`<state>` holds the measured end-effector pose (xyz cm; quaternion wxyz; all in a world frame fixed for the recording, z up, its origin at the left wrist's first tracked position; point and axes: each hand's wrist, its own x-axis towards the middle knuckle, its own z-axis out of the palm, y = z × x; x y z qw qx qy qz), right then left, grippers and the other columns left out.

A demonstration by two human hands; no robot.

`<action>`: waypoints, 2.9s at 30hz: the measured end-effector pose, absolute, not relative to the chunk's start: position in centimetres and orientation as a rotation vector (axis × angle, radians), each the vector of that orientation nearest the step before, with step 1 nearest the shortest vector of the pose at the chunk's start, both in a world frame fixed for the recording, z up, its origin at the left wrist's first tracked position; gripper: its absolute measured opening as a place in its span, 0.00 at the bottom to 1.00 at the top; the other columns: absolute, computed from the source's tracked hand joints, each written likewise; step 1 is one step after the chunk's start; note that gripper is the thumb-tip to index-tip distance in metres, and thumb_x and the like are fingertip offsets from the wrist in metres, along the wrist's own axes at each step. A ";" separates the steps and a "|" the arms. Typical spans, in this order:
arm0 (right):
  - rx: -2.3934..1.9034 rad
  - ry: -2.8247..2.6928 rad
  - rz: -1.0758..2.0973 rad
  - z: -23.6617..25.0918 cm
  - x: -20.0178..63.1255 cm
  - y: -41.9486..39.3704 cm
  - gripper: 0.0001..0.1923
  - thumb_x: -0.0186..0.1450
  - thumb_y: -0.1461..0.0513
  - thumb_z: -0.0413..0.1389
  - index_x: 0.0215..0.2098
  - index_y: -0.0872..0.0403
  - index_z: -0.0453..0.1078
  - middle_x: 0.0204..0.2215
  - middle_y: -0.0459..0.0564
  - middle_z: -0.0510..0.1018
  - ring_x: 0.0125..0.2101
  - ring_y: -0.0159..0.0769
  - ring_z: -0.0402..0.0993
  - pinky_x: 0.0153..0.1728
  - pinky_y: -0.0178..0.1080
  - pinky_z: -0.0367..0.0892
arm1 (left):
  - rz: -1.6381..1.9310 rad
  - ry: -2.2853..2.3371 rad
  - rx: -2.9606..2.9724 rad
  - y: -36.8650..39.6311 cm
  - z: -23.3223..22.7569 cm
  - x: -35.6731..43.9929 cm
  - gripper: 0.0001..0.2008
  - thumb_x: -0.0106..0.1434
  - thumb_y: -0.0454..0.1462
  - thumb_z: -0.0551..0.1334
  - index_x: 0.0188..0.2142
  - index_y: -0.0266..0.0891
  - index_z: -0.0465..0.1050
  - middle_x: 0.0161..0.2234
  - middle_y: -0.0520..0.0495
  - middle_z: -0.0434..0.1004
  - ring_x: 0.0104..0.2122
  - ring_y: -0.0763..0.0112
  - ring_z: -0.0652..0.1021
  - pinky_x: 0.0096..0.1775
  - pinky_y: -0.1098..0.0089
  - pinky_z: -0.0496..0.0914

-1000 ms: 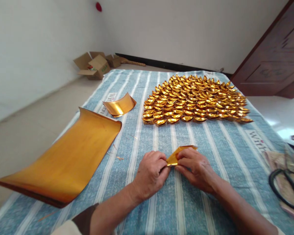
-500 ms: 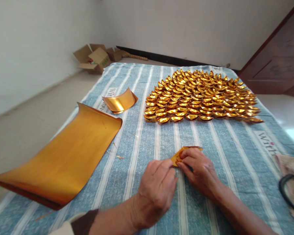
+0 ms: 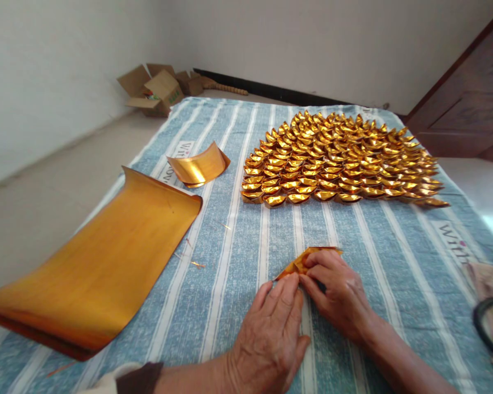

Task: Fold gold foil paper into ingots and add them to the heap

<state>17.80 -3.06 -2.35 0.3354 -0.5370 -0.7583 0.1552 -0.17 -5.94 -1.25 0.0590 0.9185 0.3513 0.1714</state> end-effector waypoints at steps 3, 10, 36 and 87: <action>-1.406 -1.966 0.401 -2.3 17.7 -3.1 0.12 0.66 0.65 0.53 0.25 0.54 0.71 0.31 0.51 0.74 0.35 0.37 0.69 0.37 0.42 0.66 | 0.506 1.062 2.767 -6.0 -1.2 -0.2 0.25 0.65 0.42 0.55 0.56 0.27 0.65 0.58 0.31 0.67 0.57 0.50 0.69 0.52 0.52 0.70; -1.403 -1.963 0.397 -2.3 17.7 -3.1 0.12 0.66 0.65 0.53 0.25 0.54 0.71 0.31 0.51 0.74 0.35 0.38 0.69 0.36 0.42 0.66 | 0.488 1.078 2.743 -6.1 -1.3 -0.2 0.26 0.65 0.42 0.56 0.58 0.27 0.65 0.59 0.32 0.65 0.58 0.50 0.68 0.54 0.53 0.68; -1.429 -1.991 0.340 -2.3 17.3 -3.0 0.12 0.65 0.68 0.52 0.24 0.55 0.68 0.30 0.52 0.73 0.34 0.37 0.67 0.36 0.42 0.65 | 0.482 1.082 2.753 -6.2 -1.5 -0.1 0.26 0.65 0.43 0.56 0.57 0.27 0.65 0.59 0.29 0.65 0.60 0.48 0.65 0.54 0.51 0.66; -1.616 -1.836 0.123 -3.3 16.3 -3.0 0.08 0.64 0.66 0.53 0.27 0.55 0.67 0.36 0.53 0.72 0.39 0.40 0.63 0.41 0.43 0.63 | 0.463 1.042 2.925 -3.8 -2.2 -0.1 0.27 0.65 0.44 0.54 0.59 0.30 0.57 0.58 0.30 0.65 0.57 0.52 0.68 0.51 0.53 0.63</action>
